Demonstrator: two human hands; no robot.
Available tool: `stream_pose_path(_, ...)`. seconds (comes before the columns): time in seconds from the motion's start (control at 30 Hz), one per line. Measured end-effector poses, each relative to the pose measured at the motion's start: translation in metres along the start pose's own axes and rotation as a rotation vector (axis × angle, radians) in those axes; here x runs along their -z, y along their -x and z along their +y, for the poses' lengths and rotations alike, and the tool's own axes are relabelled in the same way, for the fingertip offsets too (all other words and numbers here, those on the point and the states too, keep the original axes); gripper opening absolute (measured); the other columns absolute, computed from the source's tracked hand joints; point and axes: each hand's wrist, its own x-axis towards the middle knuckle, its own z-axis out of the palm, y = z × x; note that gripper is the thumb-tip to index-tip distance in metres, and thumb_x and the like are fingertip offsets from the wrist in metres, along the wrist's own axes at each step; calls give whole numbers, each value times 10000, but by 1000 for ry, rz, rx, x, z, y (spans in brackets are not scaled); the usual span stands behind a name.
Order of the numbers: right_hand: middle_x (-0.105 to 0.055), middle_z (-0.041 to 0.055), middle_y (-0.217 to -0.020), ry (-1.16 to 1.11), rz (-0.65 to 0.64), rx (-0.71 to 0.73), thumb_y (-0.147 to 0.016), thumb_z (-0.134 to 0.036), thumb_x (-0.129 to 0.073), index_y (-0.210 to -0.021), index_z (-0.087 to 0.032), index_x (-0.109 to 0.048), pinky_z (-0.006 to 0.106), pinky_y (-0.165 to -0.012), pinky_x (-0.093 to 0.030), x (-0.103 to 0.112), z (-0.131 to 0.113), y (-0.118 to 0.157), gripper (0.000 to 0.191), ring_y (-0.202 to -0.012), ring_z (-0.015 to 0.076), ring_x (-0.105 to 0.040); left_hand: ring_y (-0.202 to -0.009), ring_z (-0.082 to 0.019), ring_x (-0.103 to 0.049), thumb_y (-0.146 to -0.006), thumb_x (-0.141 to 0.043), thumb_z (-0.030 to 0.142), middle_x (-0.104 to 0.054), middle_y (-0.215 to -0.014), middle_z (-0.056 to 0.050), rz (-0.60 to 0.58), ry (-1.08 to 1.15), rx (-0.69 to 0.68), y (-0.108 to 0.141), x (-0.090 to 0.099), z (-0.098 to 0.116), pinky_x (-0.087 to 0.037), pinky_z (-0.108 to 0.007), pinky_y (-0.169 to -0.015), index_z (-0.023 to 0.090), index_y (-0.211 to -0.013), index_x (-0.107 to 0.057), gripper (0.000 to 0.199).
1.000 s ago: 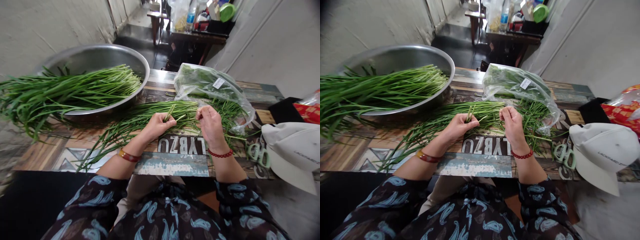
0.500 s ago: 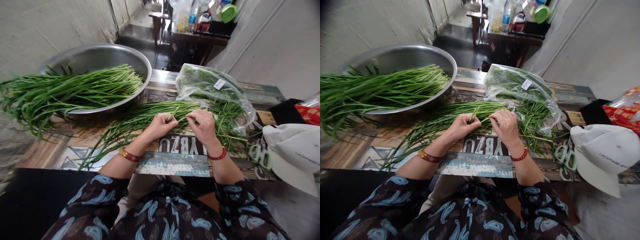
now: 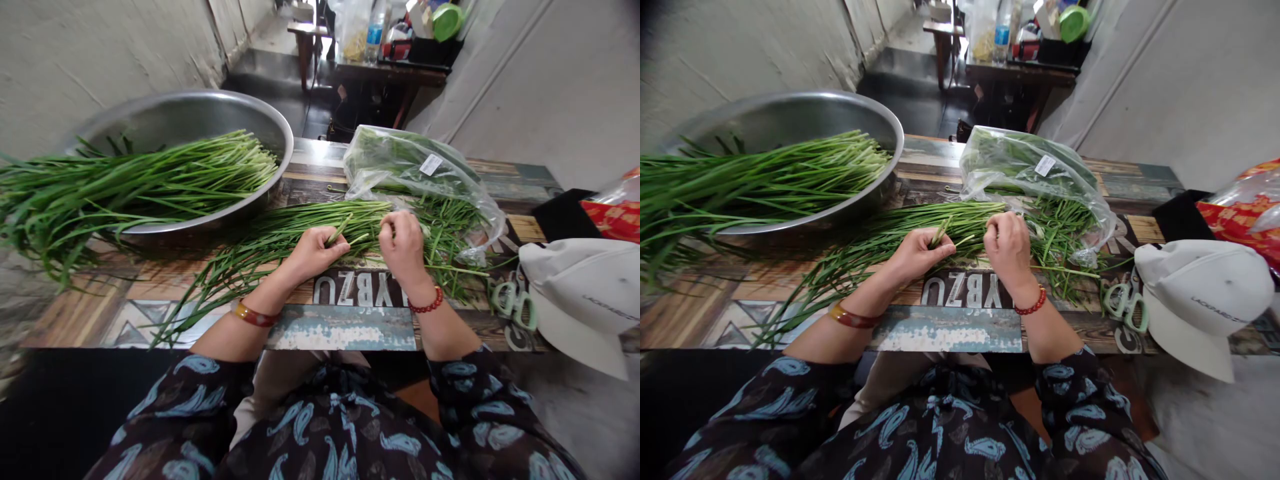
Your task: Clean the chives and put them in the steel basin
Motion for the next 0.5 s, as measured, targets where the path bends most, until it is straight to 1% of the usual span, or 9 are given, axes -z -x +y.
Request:
stream_pose_path(0.1, -588, 50, -796, -68, 66, -38, -898, -173, -423, -804, -252, -499, 383, -797, -456, 9, 5, -4, 144, -800, 228, -548, -630, -120, -505, -779, -626, 310, -580, -627, 6, 9, 29, 27, 0, 1, 1, -381, -244, -618, 145, -644, -622, 213)
stream_pose_path(0.17, -575, 38, -759, -127, 32, -32, -915, -190, -410, -773, -257, -483, 364, -762, -461, 13, 3, -5, 173, -757, 213, -552, -634, -120, -505, -784, -621, 315, -573, -628, 8, 4, 39, 34, 1, 1, 2, -381, -245, -622, 145, -644, -614, 220)
stream_pose_path(0.23, -533, 21, -684, -155, -7, -23, -951, -221, -387, -710, -260, -445, 351, -726, -453, 16, 0, -6, 251, -691, 198, -532, -640, -121, -496, -798, -610, 317, -565, -634, 9, -7, 37, 32, 1, 1, 3, -379, -245, -624, 146, -653, -607, 224)
stream_pose_path(0.3, -489, 5, -621, -165, -6, -35, -974, -268, -403, -653, -257, -416, 342, -688, -442, 19, 1, -7, 321, -635, 183, -505, -652, -122, -483, -827, -588, 327, -551, -646, 10, -9, 22, 14, 0, 3, 3, -377, -247, -631, 150, -667, -594, 239)
stream_pose_path(0.33, -498, 1, -617, -175, 1, -46, -970, -285, -436, -646, -253, -433, 337, -680, -442, 20, 2, -8, 326, -630, 177, -507, -664, -123, -478, -846, -572, 336, -543, -657, 9, -6, 10, 0, 0, 4, 3, -377, -249, -640, 152, -675, -587, 252)
stream_pose_path(0.37, -536, 2, -644, -192, 10, -58, -954, -290, -482, -664, -248, -479, 332, -680, -449, 21, 5, -9, 293, -643, 172, -523, -679, -126, -474, -867, -552, 346, -536, -672, 7, 0, 2, -16, 0, 6, 3, -379, -251, -653, 155, -686, -582, 266)
stream_pose_path(0.43, -637, 17, -775, -236, 5, -69, -908, -265, -559, -782, -237, -600, 325, -702, -474, 25, 13, -11, 135, -712, 170, -578, -712, -132, -471, -903, -519, 370, -534, -706, 0, 12, 10, -43, -1, 8, 2, -386, -257, -684, 160, -718, -579, 286)
stream_pose_path(0.47, -669, 27, -841, -254, -19, -64, -890, -245, -577, -850, -233, -641, 325, -716, -485, 26, 16, -12, 76, -747, 171, -600, -726, -134, -473, -916, -508, 383, -543, -728, -6, 15, 32, -49, -2, 9, 1, -392, -261, -700, 161, -740, -583, 293)
stream_pose_path(0.5, -688, 34, -880, -264, -58, -55, -880, -232, -587, -894, -229, -668, 327, -726, -492, 28, 20, -13, 82, -769, 173, -613, -742, -137, -480, -925, -503, 398, -560, -753, -13, 17, 66, -52, -2, 9, 0, -401, -265, -718, 163, -762, -588, 298)
